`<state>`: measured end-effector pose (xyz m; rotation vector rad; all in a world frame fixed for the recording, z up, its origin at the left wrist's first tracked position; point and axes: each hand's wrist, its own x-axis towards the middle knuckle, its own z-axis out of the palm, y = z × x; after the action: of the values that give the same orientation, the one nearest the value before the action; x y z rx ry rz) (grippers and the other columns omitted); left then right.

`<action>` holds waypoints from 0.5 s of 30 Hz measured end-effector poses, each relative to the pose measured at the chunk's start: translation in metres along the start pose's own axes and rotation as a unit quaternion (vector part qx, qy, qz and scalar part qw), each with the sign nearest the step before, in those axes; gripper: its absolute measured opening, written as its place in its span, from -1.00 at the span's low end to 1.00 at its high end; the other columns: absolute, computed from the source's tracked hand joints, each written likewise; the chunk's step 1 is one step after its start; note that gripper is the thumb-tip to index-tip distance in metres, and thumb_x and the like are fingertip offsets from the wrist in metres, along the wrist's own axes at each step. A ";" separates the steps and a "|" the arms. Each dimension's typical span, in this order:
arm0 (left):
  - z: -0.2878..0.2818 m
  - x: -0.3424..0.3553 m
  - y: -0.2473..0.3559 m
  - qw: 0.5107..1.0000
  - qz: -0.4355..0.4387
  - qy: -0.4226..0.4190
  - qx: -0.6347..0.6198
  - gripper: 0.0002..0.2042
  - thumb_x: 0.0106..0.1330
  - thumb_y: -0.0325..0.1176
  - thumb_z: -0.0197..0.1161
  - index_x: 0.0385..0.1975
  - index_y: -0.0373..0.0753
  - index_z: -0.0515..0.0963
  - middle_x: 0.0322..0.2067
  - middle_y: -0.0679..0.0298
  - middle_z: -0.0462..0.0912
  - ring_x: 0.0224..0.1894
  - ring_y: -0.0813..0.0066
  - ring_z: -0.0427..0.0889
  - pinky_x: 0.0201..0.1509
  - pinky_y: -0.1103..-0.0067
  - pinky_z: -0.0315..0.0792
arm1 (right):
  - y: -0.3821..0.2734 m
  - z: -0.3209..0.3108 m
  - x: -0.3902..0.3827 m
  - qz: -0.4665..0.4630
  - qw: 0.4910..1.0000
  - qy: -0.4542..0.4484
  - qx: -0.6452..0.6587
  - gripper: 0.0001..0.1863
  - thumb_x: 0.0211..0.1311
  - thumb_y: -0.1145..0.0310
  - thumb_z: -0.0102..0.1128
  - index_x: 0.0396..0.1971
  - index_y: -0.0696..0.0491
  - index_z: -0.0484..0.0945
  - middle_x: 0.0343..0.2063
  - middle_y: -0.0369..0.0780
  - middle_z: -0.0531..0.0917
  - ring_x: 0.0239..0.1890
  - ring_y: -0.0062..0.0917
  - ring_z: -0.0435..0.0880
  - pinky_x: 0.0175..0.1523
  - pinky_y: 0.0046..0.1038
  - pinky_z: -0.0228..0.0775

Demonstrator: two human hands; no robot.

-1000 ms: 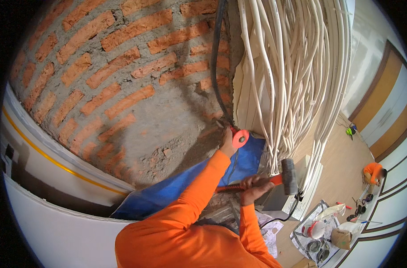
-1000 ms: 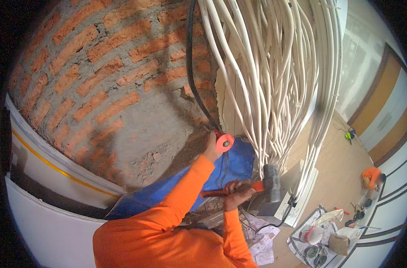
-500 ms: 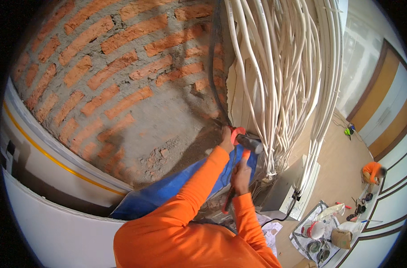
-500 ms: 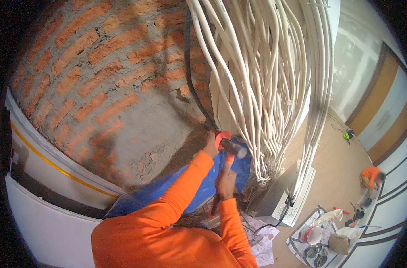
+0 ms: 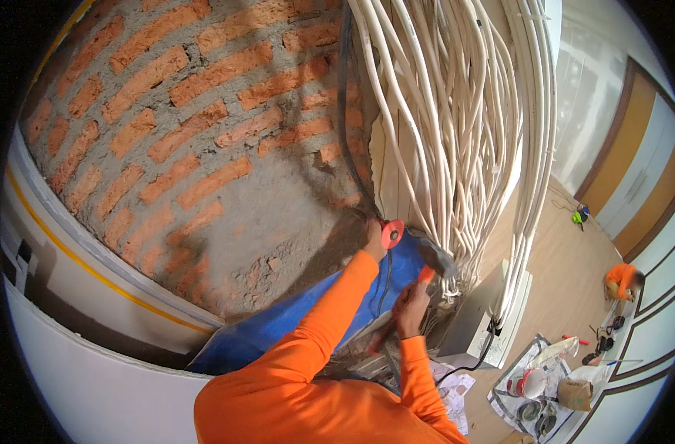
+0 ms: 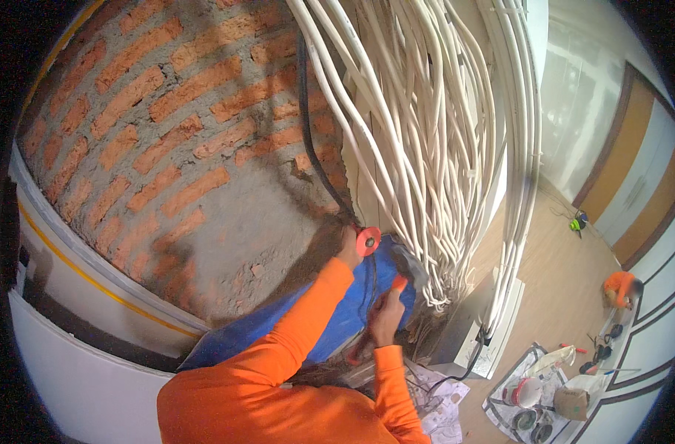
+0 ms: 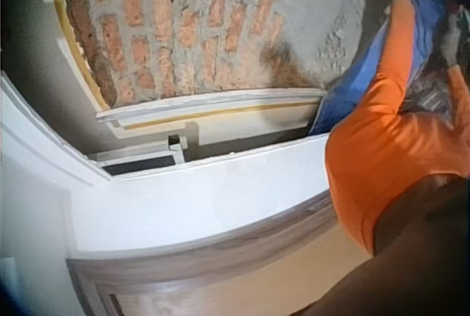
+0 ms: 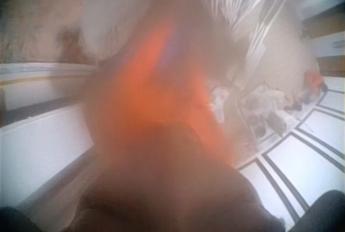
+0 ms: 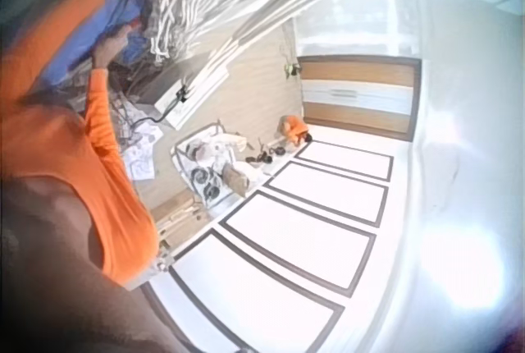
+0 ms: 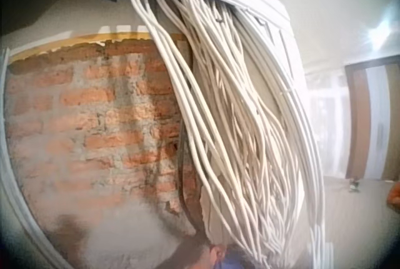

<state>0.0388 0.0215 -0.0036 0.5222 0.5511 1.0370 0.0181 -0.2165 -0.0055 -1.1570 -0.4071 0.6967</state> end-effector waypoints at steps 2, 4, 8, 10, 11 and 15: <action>0.009 -0.013 -0.011 0.997 -0.058 -0.053 0.013 -0.65 0.40 -0.13 -0.18 -0.14 -0.22 0.47 -0.33 0.21 0.66 -0.31 0.27 0.68 -0.33 0.37 0.58 | -0.003 0.026 -0.016 0.049 0.963 0.098 0.245 -0.50 0.46 -0.06 -0.24 -0.60 -0.01 0.27 -0.80 -0.35 0.25 -0.83 -0.58 0.21 -0.71 -0.44 0.04; -0.006 -0.010 0.002 0.987 -0.105 -0.078 0.094 -0.72 0.39 -0.18 -0.12 -0.17 -0.20 0.46 -0.29 0.18 0.65 -0.30 0.28 0.66 -0.31 0.42 0.56 | -0.003 0.030 -0.007 0.093 0.989 0.047 0.107 -0.43 0.43 -0.18 -0.24 -0.68 -0.08 0.24 -0.80 -0.43 0.22 -0.84 -0.67 0.16 -0.73 -0.52 -0.02; -0.046 -0.026 0.018 0.960 0.083 -0.128 0.234 -0.72 0.40 -0.06 -0.03 -0.24 -0.14 0.44 -0.27 0.25 0.57 -0.25 0.37 0.60 -0.23 0.45 0.55 | -0.031 0.005 -0.018 0.151 0.986 -0.076 0.012 -0.38 0.40 -0.24 -0.22 -0.73 -0.09 0.20 -0.83 -0.43 0.18 -0.84 -0.68 0.14 -0.73 -0.55 -0.05; -0.055 -0.034 0.047 0.975 -0.049 -0.167 0.137 -0.65 0.38 0.04 0.03 -0.24 -0.15 0.44 -0.28 0.28 0.55 -0.25 0.40 0.58 -0.23 0.44 0.54 | -0.033 -0.010 -0.034 0.146 0.986 -0.072 0.035 -0.37 0.40 -0.25 -0.23 -0.73 -0.08 0.21 -0.83 -0.43 0.19 -0.85 -0.68 0.14 -0.73 -0.55 -0.05; -0.052 -0.048 0.050 0.972 -0.038 -0.091 0.215 -0.64 0.39 0.05 0.03 -0.25 -0.16 0.44 -0.30 0.29 0.53 -0.27 0.41 0.57 -0.26 0.45 0.54 | -0.034 -0.017 -0.042 0.154 0.985 -0.066 0.051 -0.37 0.38 -0.28 -0.23 -0.71 -0.07 0.21 -0.84 -0.42 0.17 -0.86 -0.67 0.12 -0.75 -0.55 -0.06; -0.075 -0.107 0.055 0.922 -0.060 0.077 0.376 -0.60 0.39 0.10 0.04 -0.30 -0.18 0.42 -0.41 0.33 0.46 -0.40 0.48 0.52 -0.37 0.50 0.51 | -0.031 -0.042 -0.070 0.187 0.975 -0.035 0.110 -0.36 0.32 -0.37 -0.23 -0.63 -0.07 0.19 -0.87 -0.40 0.08 -0.91 -0.64 0.03 -0.80 -0.54 -0.10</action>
<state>-0.0884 -0.0418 -0.0059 1.0708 1.1209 0.7241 0.0025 -0.3012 0.0116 -1.0078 -0.1628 1.0859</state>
